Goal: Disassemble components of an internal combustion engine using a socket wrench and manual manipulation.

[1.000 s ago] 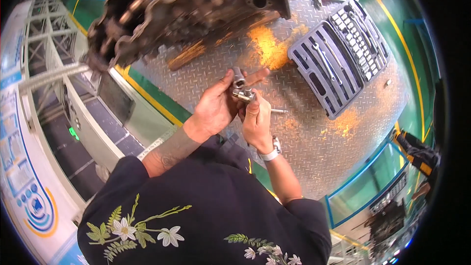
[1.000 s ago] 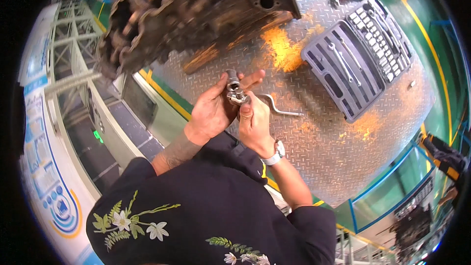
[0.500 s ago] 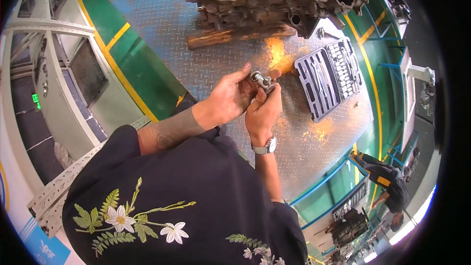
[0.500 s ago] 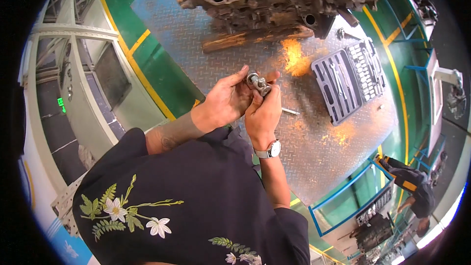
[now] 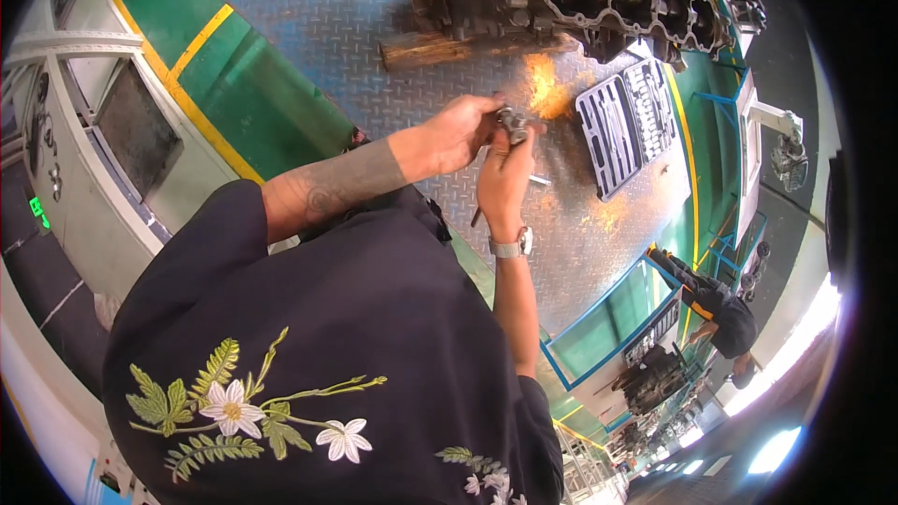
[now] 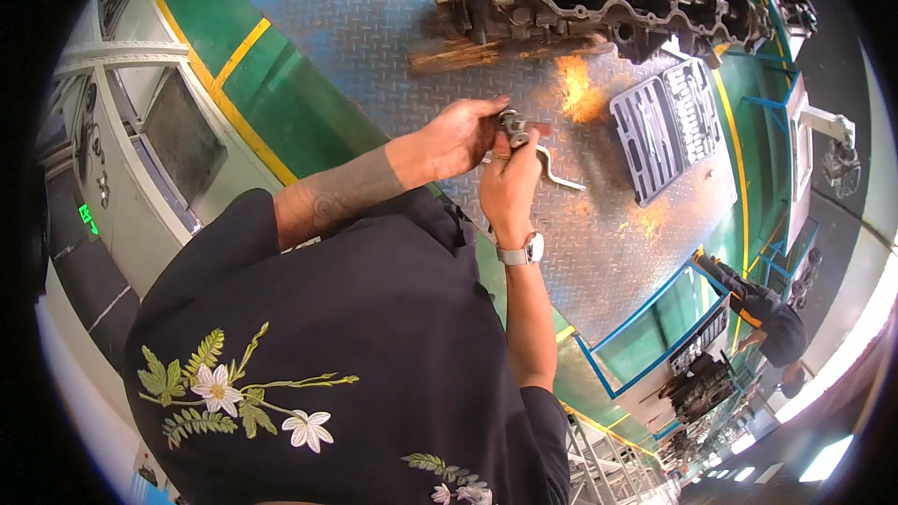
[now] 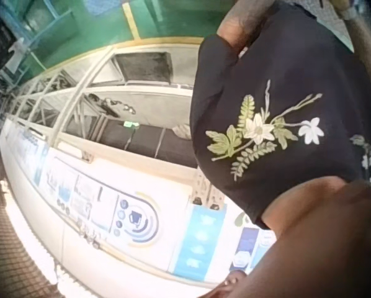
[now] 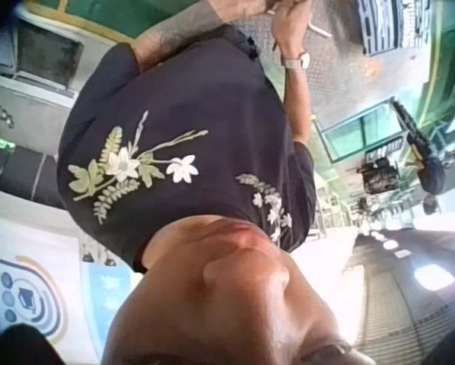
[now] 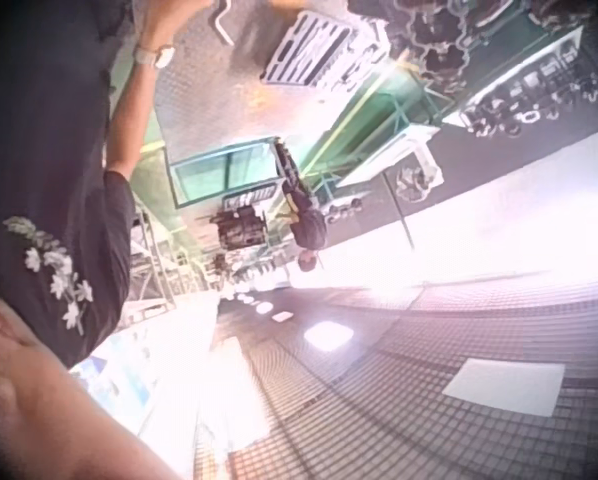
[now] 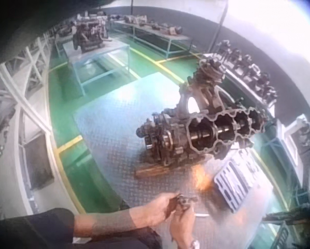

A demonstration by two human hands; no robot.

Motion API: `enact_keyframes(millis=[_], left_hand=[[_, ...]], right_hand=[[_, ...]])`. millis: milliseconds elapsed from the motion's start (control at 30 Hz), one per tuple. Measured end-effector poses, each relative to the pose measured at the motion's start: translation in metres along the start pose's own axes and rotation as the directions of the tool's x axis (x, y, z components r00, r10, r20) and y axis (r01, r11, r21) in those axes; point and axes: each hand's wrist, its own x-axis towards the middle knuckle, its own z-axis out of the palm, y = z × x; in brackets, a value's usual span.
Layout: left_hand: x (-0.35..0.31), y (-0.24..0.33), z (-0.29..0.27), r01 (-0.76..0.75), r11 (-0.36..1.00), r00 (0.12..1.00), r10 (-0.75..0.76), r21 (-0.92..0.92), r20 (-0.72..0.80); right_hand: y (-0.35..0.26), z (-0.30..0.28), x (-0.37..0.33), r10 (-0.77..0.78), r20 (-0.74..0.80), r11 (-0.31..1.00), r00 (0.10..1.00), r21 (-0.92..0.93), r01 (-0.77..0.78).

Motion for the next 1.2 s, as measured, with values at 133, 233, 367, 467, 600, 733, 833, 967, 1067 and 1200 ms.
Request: enact_keyframes(millis=[133, 233, 367, 467, 600, 733, 833, 967, 1067, 1200], left_hand=[[0.004, 0.028, 0.018, 0.032, 0.997, 0.989, -0.021, -0.070, 0.149], [0.004, 0.043, 0.036, -0.073, 0.997, 0.993, 0.073, -0.001, 0.092], [0.014, 0.060, 0.039, -0.121, 0.987, 0.959, 0.143, -0.101, 0.243], [0.028, 0.062, 0.038, -0.147, 0.956, 0.950, 0.209, -0.256, 0.234], [0.024, 0.065, 0.037, -0.168, 0.936, 0.946, 0.241, -0.309, 0.215], [0.011, 0.058, 0.036, -0.172, 0.970, 0.963, 0.202, -0.170, 0.179], [0.002, 0.042, 0.036, -0.277, 0.960, 0.959, 0.276, 0.026, 0.061], [-0.006, 0.004, 0.014, -0.403, 0.824, 0.912, 0.400, 0.399, 0.095], [-0.010, -0.009, 0.019, -0.250, 0.907, 0.950, 0.163, 0.339, 0.266], [-0.013, -0.028, 0.027, -0.249, 0.955, 0.969, 0.247, 0.161, 0.030]], right_hand=[[-0.027, 0.002, 0.028, 0.017, -0.088, 0.989, 0.996, -0.142, -0.029], [-0.038, 0.000, 0.048, -0.013, -0.155, 0.984, 0.988, -0.177, -0.015], [-0.052, -0.001, 0.081, -0.092, -0.152, 0.992, 0.984, -0.100, 0.077], [-0.059, -0.004, 0.092, -0.030, -0.085, 0.988, 0.996, -0.155, 0.016], [-0.061, -0.001, 0.103, -0.059, -0.102, 0.972, 0.993, -0.231, 0.034], [-0.072, -0.002, 0.107, 0.111, -0.058, 0.956, 0.992, -0.266, -0.123], [-0.083, -0.004, 0.109, 0.123, -0.067, 0.921, 0.990, -0.363, -0.139], [-0.094, -0.007, 0.122, 0.196, -0.009, 0.839, 0.981, -0.515, -0.172], [-0.096, 0.002, 0.120, 0.131, -0.060, 0.838, 0.990, -0.527, -0.143], [-0.092, 0.004, 0.119, 0.135, -0.055, 0.901, 0.989, -0.408, -0.146]])
